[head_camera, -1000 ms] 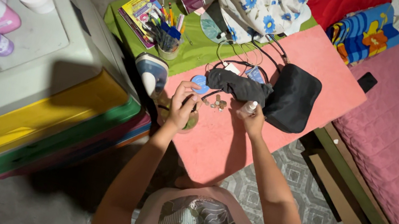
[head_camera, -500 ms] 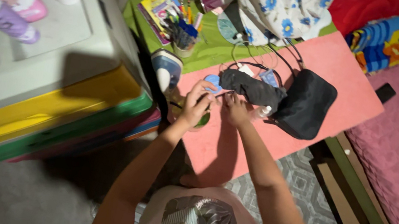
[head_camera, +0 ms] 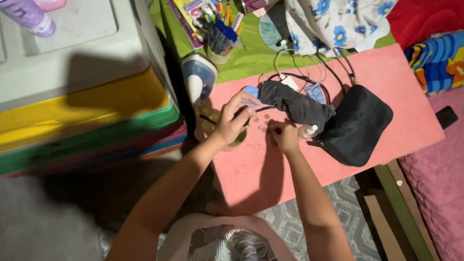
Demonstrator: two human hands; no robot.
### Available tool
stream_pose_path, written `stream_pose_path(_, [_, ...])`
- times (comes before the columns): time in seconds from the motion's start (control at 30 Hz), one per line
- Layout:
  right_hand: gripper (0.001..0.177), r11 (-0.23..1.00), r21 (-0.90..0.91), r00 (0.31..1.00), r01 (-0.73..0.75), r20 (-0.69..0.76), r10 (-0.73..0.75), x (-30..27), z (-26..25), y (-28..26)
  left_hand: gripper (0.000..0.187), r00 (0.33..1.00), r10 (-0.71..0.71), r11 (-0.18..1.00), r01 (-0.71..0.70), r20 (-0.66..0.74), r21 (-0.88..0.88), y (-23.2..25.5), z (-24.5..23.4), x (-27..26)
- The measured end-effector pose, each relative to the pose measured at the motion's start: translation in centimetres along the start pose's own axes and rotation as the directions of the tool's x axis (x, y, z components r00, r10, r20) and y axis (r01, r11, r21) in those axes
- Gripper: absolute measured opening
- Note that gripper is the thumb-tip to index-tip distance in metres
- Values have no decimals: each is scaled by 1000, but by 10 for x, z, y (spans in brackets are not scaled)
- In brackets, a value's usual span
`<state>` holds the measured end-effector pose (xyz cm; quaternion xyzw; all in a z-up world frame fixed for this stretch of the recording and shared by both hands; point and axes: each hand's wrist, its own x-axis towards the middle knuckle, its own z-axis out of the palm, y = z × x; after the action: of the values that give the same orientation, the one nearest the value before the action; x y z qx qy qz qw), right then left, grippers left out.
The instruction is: The person holds two artificial roses, then picks up a green glass bottle and sprays it with a liquid before wiping the bottle with a grey cloth.
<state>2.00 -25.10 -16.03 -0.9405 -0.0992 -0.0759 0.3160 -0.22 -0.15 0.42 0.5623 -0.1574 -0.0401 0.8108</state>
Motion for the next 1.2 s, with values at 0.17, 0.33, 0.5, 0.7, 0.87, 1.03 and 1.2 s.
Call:
stream_pose_path(0.17, [12,895,383,972,-229,45,230,17,-36,-26,17,991,128,992,-127,26,-28,-7,-2,2])
stream_pose_path(0.33, [13,796,598,994,-99,19,109,40,-123,-136,31,994,105,981,-107,-19,-161,-12,0,3])
stream_pose_path(0.5, [14,822,565,986,-68,163,-31,41,-179,-234,38,977,207,975,-211,-55,-68,-12,2,2])
stream_pose_path(0.7, [17,910,402,989,103,60,-139,37,-176,-262,39,988,122,979,-136,-99,-152,-16,1,1])
stream_pose_path(0.87, [17,910,271,948,315,-32,-318,35,-174,-262,42,980,173,975,-185,-97,-125,-20,0,1])
stream_pose_path(1.03, [22,907,249,936,339,11,-353,32,-177,-267,46,950,300,954,-300,-85,12,-21,0,2])
stream_pose_path(1.2, [22,887,241,916,394,-25,-400,32,-178,-274,46,976,203,973,-210,-78,-98,-18,1,2])
